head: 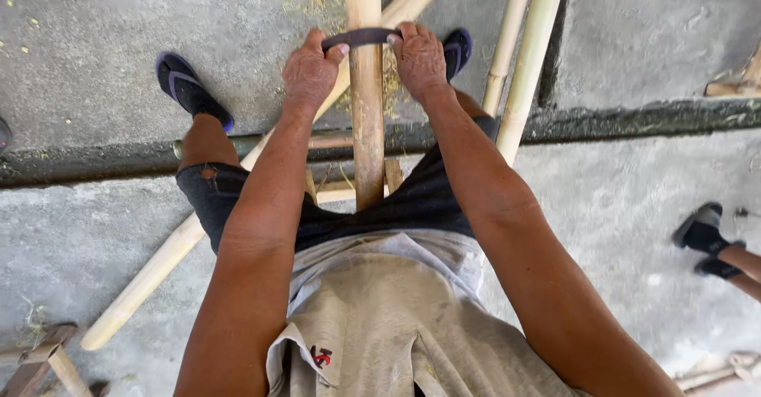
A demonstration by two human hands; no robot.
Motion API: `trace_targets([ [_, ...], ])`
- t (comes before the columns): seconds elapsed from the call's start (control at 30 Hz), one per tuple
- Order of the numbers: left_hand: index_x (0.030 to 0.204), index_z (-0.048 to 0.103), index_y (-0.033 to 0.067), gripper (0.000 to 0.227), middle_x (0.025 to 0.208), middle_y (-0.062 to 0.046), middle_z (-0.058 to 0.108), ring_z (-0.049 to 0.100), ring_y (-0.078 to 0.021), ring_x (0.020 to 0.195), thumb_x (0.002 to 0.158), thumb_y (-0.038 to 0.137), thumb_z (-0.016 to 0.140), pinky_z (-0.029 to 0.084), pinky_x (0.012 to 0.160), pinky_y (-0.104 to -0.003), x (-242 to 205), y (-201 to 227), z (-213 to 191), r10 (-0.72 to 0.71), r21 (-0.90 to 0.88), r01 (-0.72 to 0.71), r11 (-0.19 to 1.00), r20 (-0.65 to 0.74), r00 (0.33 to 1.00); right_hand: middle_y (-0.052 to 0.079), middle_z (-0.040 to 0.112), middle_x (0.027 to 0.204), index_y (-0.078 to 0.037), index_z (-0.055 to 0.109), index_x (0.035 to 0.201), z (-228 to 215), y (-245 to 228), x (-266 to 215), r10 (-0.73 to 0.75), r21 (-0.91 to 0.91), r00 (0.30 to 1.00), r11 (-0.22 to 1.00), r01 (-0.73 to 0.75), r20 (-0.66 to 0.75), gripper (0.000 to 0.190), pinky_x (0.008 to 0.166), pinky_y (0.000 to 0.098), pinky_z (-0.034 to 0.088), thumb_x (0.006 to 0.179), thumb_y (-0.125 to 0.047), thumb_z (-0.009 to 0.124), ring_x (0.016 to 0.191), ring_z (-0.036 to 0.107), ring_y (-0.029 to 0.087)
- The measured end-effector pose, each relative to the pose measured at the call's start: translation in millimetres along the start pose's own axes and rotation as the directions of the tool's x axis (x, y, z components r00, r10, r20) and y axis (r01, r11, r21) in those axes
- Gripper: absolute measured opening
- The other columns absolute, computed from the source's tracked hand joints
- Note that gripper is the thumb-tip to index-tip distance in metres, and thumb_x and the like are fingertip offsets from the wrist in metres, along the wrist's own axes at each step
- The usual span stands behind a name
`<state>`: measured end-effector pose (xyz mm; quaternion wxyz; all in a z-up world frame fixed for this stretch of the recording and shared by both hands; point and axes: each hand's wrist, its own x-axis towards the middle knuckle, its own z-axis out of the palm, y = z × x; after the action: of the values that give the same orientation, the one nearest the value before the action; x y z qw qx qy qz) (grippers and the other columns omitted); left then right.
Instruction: The person is using a curved hand tool to shave and smooth the surface of bamboo poles.
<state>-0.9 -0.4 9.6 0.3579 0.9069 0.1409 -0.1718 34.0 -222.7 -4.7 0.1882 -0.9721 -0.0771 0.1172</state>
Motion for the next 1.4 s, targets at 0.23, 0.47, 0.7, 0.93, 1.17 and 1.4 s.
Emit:
trace_targets([
  [0.23, 0.112, 0.064, 0.0154, 0.036, 0.083, -0.011, 0.073, 0.070, -0.0335, 0.082, 0.096, 0.047, 0.069, 0.050, 0.077, -0.053, -17.5, -10.3, 10.8, 0.069, 0.011, -0.069, 0.998, -0.133, 0.989, 0.017, 0.064, 0.110, -0.008, 0.060, 0.120, 6.0, -4.2, -23.9, -0.078, 0.001, 0.989, 0.997, 0.079, -0.127, 0.027, 0.088, 0.0507, 0.048, 0.105, -0.030, 0.059, 0.104, 0.061, 0.037],
  [0.47, 0.108, 0.064, 0.0150, 0.033, 0.078, -0.008, 0.072, 0.072, -0.0288, 0.080, 0.099, 0.047, 0.065, 0.051, 0.079, -0.051, -36.9, -4.7, 3.1, -0.023, 0.035, 0.023, 0.999, -0.015, 1.000, 0.015, 0.063, 0.109, -0.009, 0.059, 0.122, 12.1, -8.1, -43.4, -0.033, 0.006, 0.996, 0.999, 0.034, -0.086, 0.027, 0.090, 0.0513, 0.047, 0.106, -0.030, 0.058, 0.105, 0.061, 0.036],
  [0.7, 0.108, 0.066, 0.0156, 0.032, 0.074, -0.007, 0.070, 0.069, -0.0272, 0.074, 0.097, 0.046, 0.067, 0.051, 0.077, -0.049, -69.1, -29.4, 22.4, 0.035, 0.039, -0.033, 0.999, -0.054, 0.998, 0.015, 0.065, 0.111, -0.010, 0.060, 0.120, 23.8, -10.8, -83.2, -0.036, 0.016, 0.995, 0.999, 0.037, -0.091, 0.028, 0.092, 0.0504, 0.048, 0.104, -0.032, 0.058, 0.107, 0.061, 0.036],
  [0.93, 0.106, 0.064, 0.0140, 0.032, 0.076, -0.006, 0.069, 0.069, -0.0248, 0.074, 0.101, 0.046, 0.064, 0.053, 0.077, -0.047, -108.9, -37.7, 28.5, -0.005, 0.055, 0.003, 0.998, 0.029, 1.000, 0.016, 0.065, 0.111, -0.008, 0.060, 0.119, 21.8, -17.0, -125.4, -0.010, 0.050, 0.998, 0.999, 0.012, -0.057, 0.027, 0.091, 0.0510, 0.047, 0.105, -0.032, 0.056, 0.105, 0.061, 0.036],
  [1.17, 0.113, 0.063, 0.0134, 0.039, 0.090, -0.018, 0.072, 0.069, -0.0415, 0.090, 0.099, 0.050, 0.061, 0.051, 0.081, -0.055, -150.2, -66.6, 55.2, 0.031, 0.079, -0.031, 0.996, 0.000, 1.000, 0.020, 0.065, 0.107, -0.007, 0.061, 0.116, 36.6, -7.6, -169.8, -0.100, 0.017, 0.988, 0.995, 0.103, -0.113, 0.028, 0.086, 0.0542, 0.049, 0.102, -0.031, 0.057, 0.098, 0.062, 0.042],
  [1.4, 0.117, 0.062, 0.0143, 0.043, 0.093, -0.021, 0.072, 0.068, -0.0429, 0.097, 0.096, 0.052, 0.060, 0.049, 0.088, -0.055, -186.4, -60.5, 46.3, -0.083, 0.063, 0.074, 0.995, 0.156, 0.984, 0.022, 0.066, 0.105, -0.005, 0.056, 0.110, 50.6, 8.7, -195.1, -0.055, 0.015, 0.980, 0.998, 0.053, 0.189, 0.028, 0.088, 0.0522, 0.052, 0.106, -0.033, 0.051, 0.101, 0.065, 0.042],
])
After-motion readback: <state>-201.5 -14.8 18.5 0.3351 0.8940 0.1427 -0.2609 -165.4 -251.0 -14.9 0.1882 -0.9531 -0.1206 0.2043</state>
